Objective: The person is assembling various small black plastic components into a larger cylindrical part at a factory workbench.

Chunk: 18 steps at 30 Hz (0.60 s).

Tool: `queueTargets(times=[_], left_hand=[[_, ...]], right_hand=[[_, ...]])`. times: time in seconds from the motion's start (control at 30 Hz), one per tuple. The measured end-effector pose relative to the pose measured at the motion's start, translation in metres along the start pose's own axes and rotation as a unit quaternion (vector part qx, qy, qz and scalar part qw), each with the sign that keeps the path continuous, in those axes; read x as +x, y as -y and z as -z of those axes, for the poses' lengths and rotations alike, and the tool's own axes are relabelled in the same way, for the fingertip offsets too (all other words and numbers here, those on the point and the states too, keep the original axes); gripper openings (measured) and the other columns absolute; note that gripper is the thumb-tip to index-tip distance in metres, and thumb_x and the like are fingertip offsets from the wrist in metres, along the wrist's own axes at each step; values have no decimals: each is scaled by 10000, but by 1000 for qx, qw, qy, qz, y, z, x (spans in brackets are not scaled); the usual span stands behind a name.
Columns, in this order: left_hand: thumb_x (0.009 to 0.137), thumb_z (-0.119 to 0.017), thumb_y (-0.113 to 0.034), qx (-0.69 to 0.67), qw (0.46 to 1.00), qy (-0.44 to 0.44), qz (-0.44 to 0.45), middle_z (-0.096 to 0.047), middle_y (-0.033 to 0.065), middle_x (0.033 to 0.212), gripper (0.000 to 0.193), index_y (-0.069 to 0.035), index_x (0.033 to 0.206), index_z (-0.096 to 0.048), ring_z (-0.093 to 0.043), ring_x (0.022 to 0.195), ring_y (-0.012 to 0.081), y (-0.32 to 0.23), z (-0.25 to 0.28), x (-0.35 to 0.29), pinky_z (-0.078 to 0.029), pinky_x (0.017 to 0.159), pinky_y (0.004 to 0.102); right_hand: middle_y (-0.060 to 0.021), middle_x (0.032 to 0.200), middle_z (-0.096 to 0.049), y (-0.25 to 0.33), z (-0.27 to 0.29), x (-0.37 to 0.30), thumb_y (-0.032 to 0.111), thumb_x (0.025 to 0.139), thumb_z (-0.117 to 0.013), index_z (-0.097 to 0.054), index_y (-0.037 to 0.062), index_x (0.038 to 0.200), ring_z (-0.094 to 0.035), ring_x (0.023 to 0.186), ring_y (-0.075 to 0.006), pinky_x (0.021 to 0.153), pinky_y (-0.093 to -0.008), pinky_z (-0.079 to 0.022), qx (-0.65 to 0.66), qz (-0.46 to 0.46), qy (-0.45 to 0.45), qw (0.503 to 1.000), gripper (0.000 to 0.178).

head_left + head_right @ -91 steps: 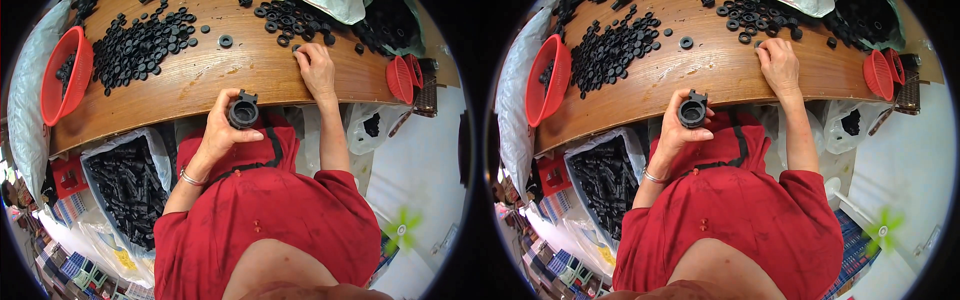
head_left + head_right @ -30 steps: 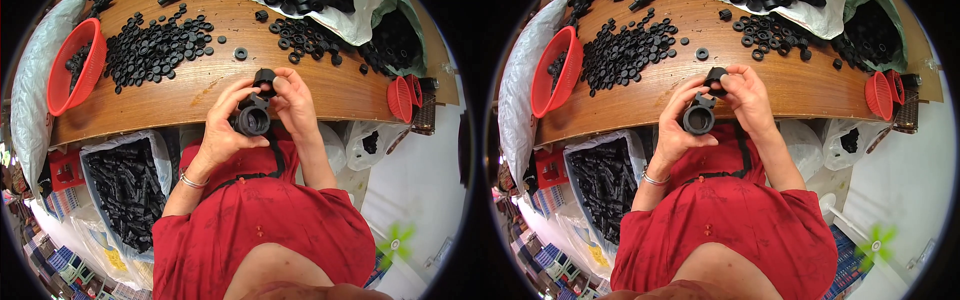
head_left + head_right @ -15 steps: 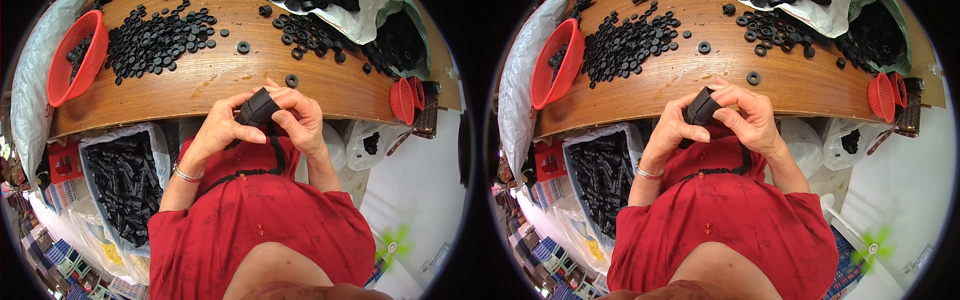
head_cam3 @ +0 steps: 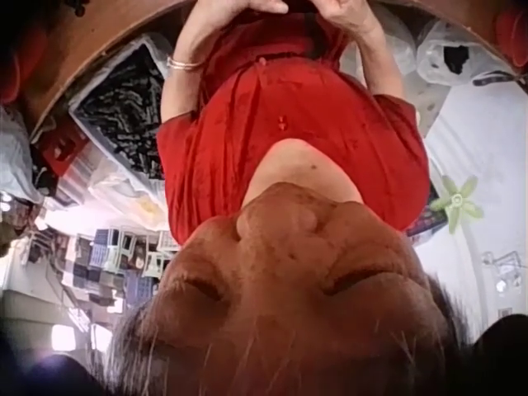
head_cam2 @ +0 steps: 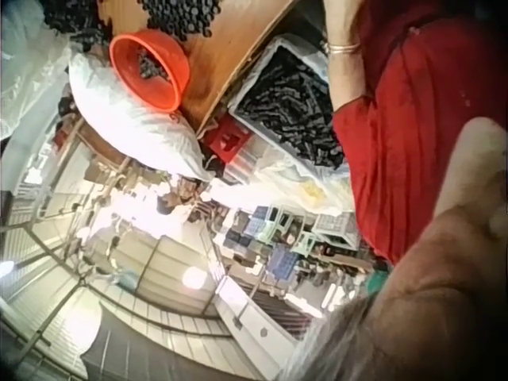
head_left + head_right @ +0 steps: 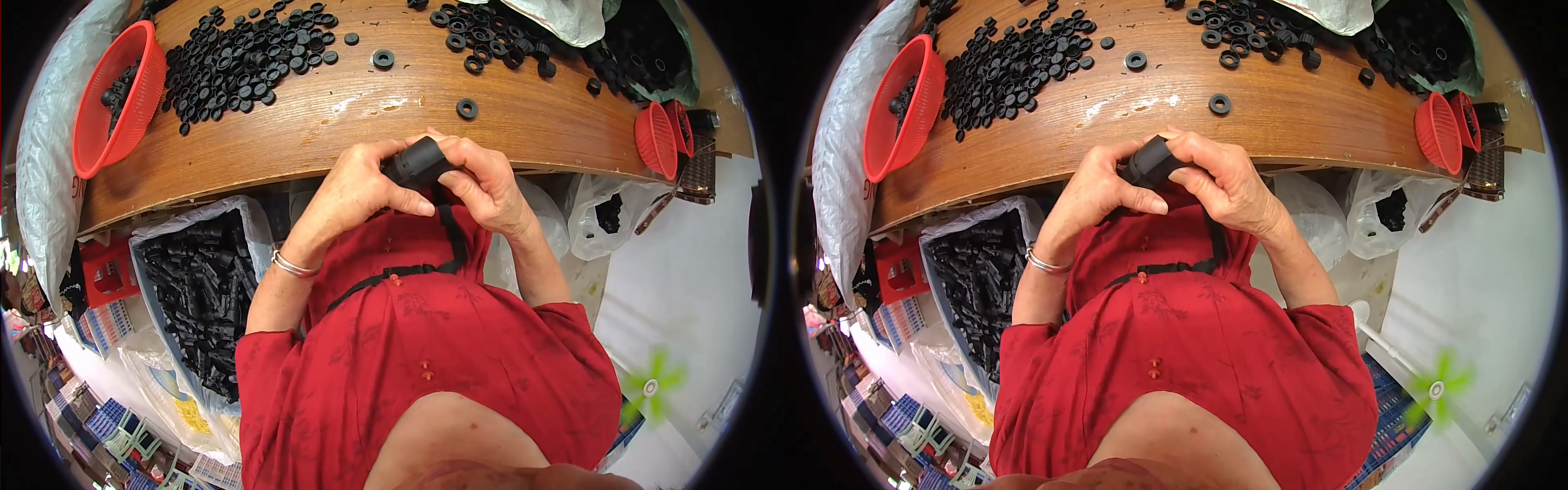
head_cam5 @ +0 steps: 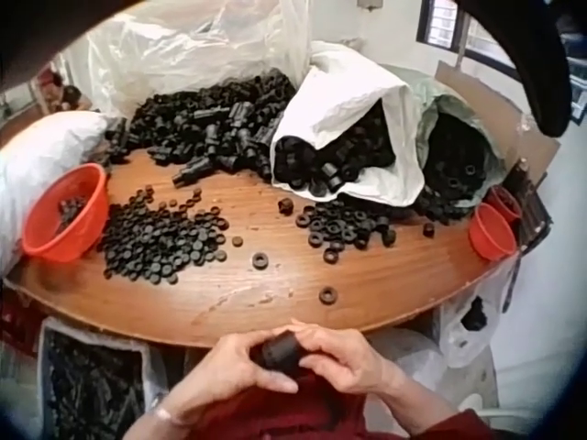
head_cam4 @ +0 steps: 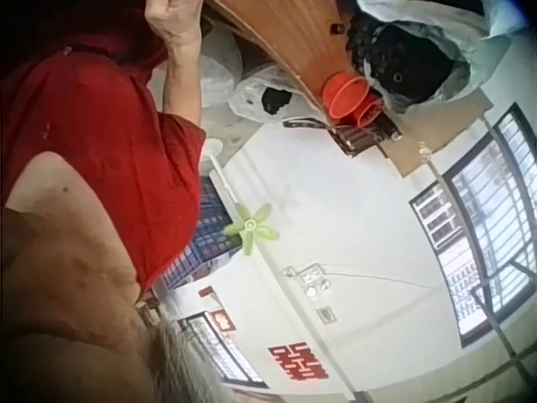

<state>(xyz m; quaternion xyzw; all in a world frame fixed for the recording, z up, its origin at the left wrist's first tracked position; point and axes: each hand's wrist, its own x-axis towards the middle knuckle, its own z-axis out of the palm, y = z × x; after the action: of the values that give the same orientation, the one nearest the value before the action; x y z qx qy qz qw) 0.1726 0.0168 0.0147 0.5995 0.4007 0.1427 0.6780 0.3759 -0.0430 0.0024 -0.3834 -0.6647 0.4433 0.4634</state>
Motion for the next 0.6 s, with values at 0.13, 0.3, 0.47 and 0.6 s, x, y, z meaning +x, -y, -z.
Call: queueTargets(times=[0.13, 0.3, 0.47, 0.6], left_hand=[[602, -797, -78, -290, 957, 19, -19, -651, 67, 958, 620, 14, 1180, -590, -608, 858, 156, 12, -5, -8, -478, 798, 272], [619, -754, -33, -312, 948, -8, 59, -650, 51, 899, 442, -5, 1042, -629, -608, 817, 149, 43, -15, -24, -465, 799, 270], [826, -680, -169, -409, 901, -58, 134, -665, 76, 859, 225, -3, 968, -627, -627, 743, 159, 97, -23, -21, -517, 661, 287], [894, -626, -232, -463, 872, -112, 117, -654, 71, 891, 252, -20, 1029, -606, -631, 737, 154, 96, -35, -14, -539, 671, 282]], right_hand=[[-83, 1102, -584, -3, -16, -12, -26, 863, -604, -603, -1, 991, -581, 992, -165, 1023, -334, -390, 153, -12, -126, 980, 130], [-29, 941, -593, -18, -48, -50, 133, 944, -586, -512, 2, 1161, -596, 894, -129, 813, -259, -479, 199, -222, -147, 943, 264], [-55, 1080, -591, -29, -80, -72, 412, 1013, -398, -512, 11, 1208, -553, 993, -151, 881, -310, -442, 252, -332, 31, 909, 460], [-29, 1029, -561, -42, -101, -58, 341, 1029, -367, -512, -10, 1191, -512, 960, -129, 875, -268, -403, 271, -320, -90, 903, 413]])
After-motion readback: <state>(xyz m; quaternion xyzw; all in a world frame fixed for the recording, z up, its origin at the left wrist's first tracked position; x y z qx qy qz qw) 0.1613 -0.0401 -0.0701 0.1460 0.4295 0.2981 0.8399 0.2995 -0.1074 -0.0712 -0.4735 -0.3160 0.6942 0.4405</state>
